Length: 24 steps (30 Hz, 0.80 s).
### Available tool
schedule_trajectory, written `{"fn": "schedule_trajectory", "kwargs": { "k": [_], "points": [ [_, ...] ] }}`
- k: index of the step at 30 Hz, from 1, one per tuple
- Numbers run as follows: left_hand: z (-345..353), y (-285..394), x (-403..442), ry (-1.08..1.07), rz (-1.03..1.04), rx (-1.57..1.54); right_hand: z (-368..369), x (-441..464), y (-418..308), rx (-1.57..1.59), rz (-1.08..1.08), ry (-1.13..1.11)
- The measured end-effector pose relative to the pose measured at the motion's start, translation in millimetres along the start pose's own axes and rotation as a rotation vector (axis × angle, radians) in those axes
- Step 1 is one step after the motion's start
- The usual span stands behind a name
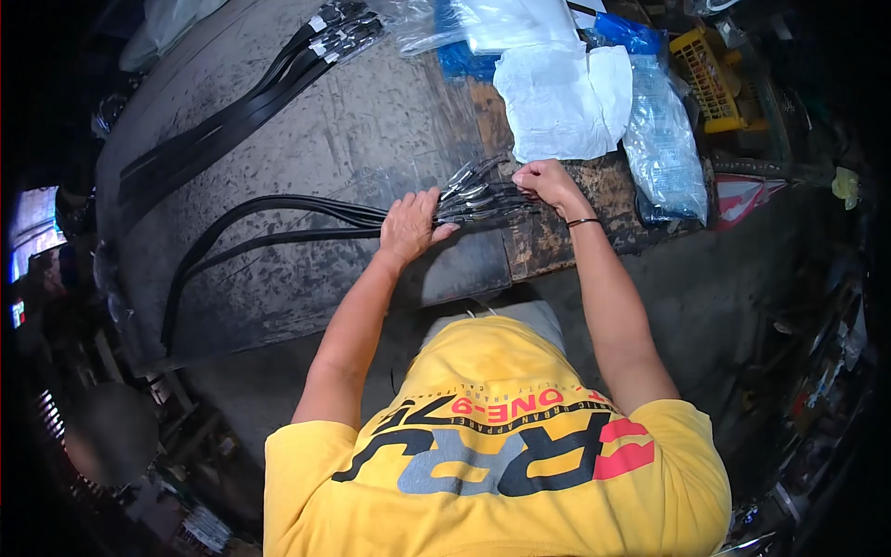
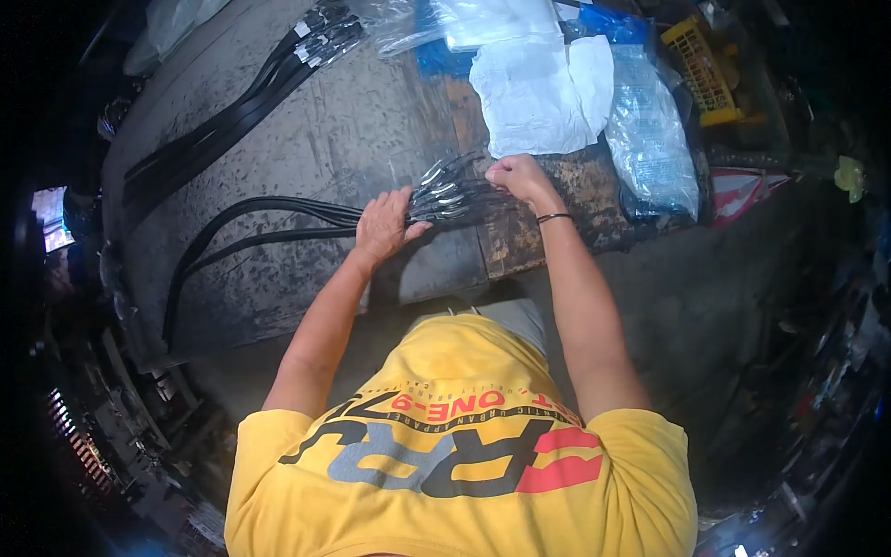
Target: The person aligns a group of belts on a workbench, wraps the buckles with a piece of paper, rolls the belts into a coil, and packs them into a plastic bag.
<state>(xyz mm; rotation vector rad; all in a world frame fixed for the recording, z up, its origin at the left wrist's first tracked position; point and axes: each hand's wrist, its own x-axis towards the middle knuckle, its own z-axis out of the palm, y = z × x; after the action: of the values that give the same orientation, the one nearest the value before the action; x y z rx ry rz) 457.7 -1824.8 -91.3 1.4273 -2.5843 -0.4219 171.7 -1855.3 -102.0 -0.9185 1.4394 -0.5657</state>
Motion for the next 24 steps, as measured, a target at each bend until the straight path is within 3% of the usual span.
{"fn": "schedule_trajectory", "kwargs": {
  "k": [5, 10, 12, 16, 20, 24],
  "points": [
    [-0.7, -0.1, 0.2, -0.009, -0.007, 0.013, 6.6, 4.6, -1.2, -0.223, -0.047, 0.008],
    [-0.3, 1.1, 1.0, -0.006, -0.018, 0.016, 6.6, -24.3, -2.5, -0.140, -0.181, 0.081],
    [0.1, 1.4, -0.5, 0.002, -0.023, 0.009, 4.7, -41.1, -0.2, -0.028, 0.049, 0.159],
    [-1.4, 2.5, 0.2, 0.007, -0.022, 0.016, 13.6, -38.4, 16.6, 0.134, 0.047, 0.106],
    [-0.5, 2.1, -1.6, 0.004, -0.022, 0.026, 5.8, -27.7, 18.7, 0.071, 0.127, 0.006],
    [0.5, 1.5, -0.6, -0.006, -0.029, 0.019, 1.4, -38.5, 6.6, 0.161, 0.210, 0.063]
  ]
}}
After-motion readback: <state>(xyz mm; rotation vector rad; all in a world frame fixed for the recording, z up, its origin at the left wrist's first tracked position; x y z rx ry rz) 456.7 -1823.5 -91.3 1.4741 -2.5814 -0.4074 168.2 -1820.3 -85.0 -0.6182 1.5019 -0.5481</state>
